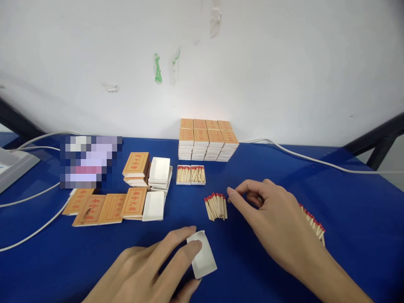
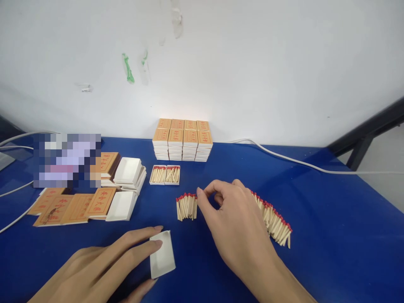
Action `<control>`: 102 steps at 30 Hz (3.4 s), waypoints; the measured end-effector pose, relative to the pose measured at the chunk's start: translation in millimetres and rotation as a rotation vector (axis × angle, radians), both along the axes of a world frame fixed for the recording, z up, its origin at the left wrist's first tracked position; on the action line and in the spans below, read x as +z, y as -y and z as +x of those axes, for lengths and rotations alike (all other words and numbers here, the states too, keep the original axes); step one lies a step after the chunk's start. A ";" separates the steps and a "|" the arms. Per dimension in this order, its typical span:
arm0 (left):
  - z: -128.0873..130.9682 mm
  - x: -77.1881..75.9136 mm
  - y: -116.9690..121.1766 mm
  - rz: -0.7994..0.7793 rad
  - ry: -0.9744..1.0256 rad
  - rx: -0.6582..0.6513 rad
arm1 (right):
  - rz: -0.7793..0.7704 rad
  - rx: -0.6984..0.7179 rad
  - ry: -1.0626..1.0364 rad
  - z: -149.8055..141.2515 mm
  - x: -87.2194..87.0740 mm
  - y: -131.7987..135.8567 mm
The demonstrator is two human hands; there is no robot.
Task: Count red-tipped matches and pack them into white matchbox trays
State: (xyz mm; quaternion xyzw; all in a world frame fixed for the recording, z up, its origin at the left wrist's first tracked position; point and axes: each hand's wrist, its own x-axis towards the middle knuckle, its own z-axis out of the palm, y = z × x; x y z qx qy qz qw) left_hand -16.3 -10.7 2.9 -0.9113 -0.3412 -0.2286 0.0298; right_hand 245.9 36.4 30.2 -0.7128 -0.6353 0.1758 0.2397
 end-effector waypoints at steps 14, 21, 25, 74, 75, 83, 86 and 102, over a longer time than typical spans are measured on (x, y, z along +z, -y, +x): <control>-1.9 -3.0 -1.8 -0.009 -0.028 -0.005 | 0.182 -0.029 0.543 37.3 -6.0 0.6; -1.3 -0.4 1.0 -0.002 -0.023 -0.007 | 0.231 0.035 0.636 33.4 -14.5 4.3; -1.7 -1.8 0.3 -0.022 -0.008 -0.024 | 0.216 0.049 0.575 32.0 -14.8 3.5; -2.9 3.0 6.6 -0.052 0.024 -0.034 | -0.028 0.217 0.395 -32.9 -0.2 5.2; -3.2 2.2 6.9 -0.049 0.026 -0.035 | -0.024 0.244 0.342 -29.5 -1.6 5.2; -2.7 -1.2 6.9 -0.049 0.028 -0.025 | -0.101 0.409 0.066 -3.2 -0.3 -3.3; -1.9 -0.1 5.8 -0.065 0.008 -0.019 | -0.151 0.500 0.040 3.3 4.3 -7.9; -5.4 -0.5 4.8 -0.075 -0.003 0.061 | -0.157 0.690 0.124 7.0 17.7 -20.5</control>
